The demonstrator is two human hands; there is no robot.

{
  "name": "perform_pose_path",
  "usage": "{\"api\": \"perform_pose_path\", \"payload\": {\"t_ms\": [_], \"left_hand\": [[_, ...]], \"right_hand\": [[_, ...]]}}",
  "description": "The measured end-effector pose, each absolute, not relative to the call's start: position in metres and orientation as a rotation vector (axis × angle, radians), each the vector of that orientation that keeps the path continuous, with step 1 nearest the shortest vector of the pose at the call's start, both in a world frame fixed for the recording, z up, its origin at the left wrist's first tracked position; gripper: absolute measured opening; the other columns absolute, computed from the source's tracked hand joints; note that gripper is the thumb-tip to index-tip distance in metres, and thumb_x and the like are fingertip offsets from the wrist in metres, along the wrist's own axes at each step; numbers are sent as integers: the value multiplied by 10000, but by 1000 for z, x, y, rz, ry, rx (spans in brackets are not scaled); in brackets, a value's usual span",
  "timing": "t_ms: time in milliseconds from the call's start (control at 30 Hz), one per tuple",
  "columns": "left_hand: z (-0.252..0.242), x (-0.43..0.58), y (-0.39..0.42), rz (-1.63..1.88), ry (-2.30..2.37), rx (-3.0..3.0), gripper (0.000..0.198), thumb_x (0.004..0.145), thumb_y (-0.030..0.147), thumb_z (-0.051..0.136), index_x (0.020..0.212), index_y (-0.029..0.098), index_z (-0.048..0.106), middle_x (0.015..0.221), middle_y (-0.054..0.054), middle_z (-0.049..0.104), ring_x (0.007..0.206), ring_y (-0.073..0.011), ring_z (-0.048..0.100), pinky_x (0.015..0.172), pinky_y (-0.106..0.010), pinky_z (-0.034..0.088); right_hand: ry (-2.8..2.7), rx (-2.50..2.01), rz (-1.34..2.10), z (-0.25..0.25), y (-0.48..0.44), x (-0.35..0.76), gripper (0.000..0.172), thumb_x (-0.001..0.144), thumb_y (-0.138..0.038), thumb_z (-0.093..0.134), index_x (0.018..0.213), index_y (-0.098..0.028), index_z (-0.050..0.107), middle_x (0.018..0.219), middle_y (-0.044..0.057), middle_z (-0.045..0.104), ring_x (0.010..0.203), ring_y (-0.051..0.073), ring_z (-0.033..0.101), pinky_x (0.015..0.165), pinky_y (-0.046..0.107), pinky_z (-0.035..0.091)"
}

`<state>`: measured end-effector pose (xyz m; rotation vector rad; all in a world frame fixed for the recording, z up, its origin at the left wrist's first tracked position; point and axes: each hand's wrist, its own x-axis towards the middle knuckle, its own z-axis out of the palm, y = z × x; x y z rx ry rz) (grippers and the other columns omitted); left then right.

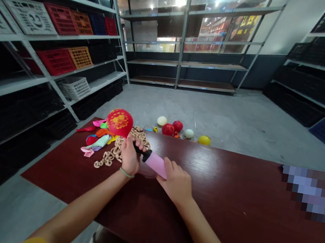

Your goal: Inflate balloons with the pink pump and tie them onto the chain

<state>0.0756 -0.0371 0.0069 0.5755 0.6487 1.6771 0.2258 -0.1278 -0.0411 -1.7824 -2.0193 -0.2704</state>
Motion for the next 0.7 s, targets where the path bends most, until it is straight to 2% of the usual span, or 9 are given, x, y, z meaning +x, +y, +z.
{"api": "perform_pose_path", "payload": {"t_ms": [233,533,700], "left_hand": [[-2,78,-26,1618,722,569,340,896,443,580,723,212,399,540,67,398,424,-81,422,432,-222,385],[35,-5,19,1812,794,526,283,944,367,501,732,213,392,539,79,376,411,-78,397,422,-209,353],[38,-12,22,1866,747,428,306,937,405,530,747,214,385,546,90,349,410,-63,368,415,-192,319]], "right_hand": [[-2061,-1801,-206,-45,-124,234,420,834,-322,570,1240,-215,553,1000,54,698,831,198,642,664,285,375],[-2154,-1780,-243,-42,-118,245,415,847,-323,575,1253,-243,548,1008,42,686,849,197,639,663,283,369],[-2108,-1795,-300,-41,-122,237,435,829,-308,590,1256,-234,548,1016,47,689,822,199,640,645,287,355]]}}
